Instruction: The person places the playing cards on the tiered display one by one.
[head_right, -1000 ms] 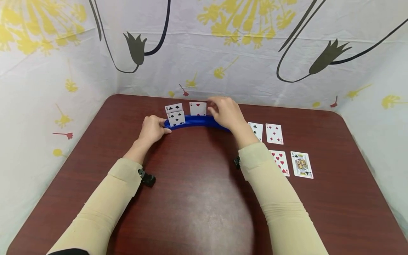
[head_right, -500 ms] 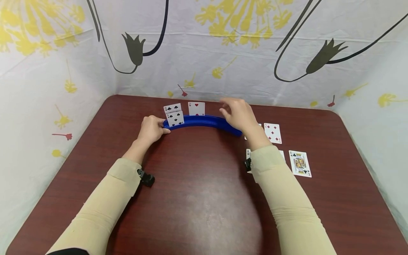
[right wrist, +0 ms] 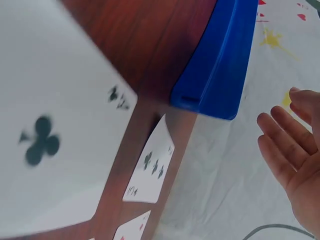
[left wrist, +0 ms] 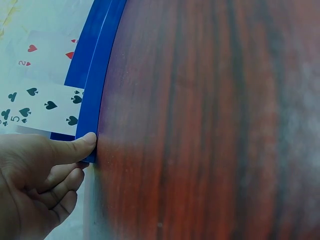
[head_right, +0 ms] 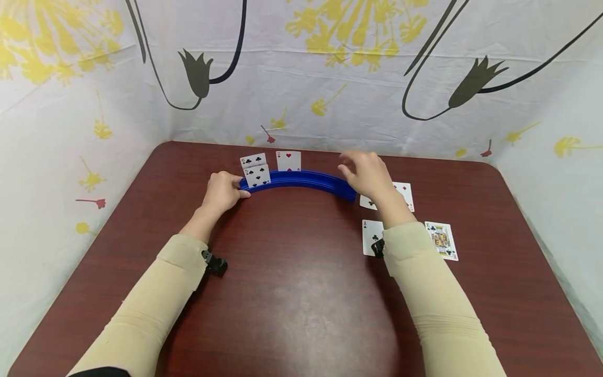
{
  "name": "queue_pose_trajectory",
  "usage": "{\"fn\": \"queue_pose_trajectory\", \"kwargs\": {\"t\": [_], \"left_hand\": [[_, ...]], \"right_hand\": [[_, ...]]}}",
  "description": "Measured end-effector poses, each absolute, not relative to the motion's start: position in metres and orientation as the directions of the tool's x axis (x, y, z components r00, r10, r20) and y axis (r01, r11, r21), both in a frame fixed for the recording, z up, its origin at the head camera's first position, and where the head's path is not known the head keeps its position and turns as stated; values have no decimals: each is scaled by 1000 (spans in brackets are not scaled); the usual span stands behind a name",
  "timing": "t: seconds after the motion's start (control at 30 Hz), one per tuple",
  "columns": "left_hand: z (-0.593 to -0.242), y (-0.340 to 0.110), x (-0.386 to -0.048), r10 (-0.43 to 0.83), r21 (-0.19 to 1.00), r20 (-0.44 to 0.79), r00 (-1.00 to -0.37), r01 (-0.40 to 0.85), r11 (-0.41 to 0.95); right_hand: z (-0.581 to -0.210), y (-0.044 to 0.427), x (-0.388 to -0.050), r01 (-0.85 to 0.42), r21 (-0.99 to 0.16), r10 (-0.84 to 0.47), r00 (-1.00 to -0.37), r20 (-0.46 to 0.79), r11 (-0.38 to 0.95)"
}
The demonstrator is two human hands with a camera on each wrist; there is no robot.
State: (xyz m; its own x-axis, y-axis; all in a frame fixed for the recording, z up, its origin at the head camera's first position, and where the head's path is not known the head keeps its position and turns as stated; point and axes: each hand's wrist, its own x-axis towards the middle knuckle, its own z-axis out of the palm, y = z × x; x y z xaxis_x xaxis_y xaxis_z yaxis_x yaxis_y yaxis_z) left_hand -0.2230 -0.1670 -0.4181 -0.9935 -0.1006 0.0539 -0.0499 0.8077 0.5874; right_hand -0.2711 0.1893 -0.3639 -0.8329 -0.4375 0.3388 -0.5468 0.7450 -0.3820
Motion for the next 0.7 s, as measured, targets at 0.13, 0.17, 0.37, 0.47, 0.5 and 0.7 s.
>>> {"fn": "queue_pose_trajectory", "kwargs": {"t": [0.13,0.17,0.37,0.47,0.5,0.7], "left_hand": [[-419,-167,-223,-99,585,58,-993,-47,810],[-419,-167,-224,-99,583,60,-993,-46,811],[-421,-168,-225,-94,577,68,-993,-38,816],[-420,-168,-224,-92,576,71,-993,-34,817],[-420,-168,-224,-92,575,72,-993,-34,817],[-420,-169,-224,-89,576,70,-994,-33,817]], "right_hand": [[-366,198,-270,-549,-381,-434,-831,348,744],[-366,200,-270,-548,-382,-432,-831,350,745],[-366,211,-266,-525,-379,-413,-845,341,762],[-365,216,-262,-509,-374,-404,-855,327,775],[-365,218,-262,-506,-370,-402,-857,323,780],[-366,227,-259,-483,-361,-389,-870,303,798]]}}
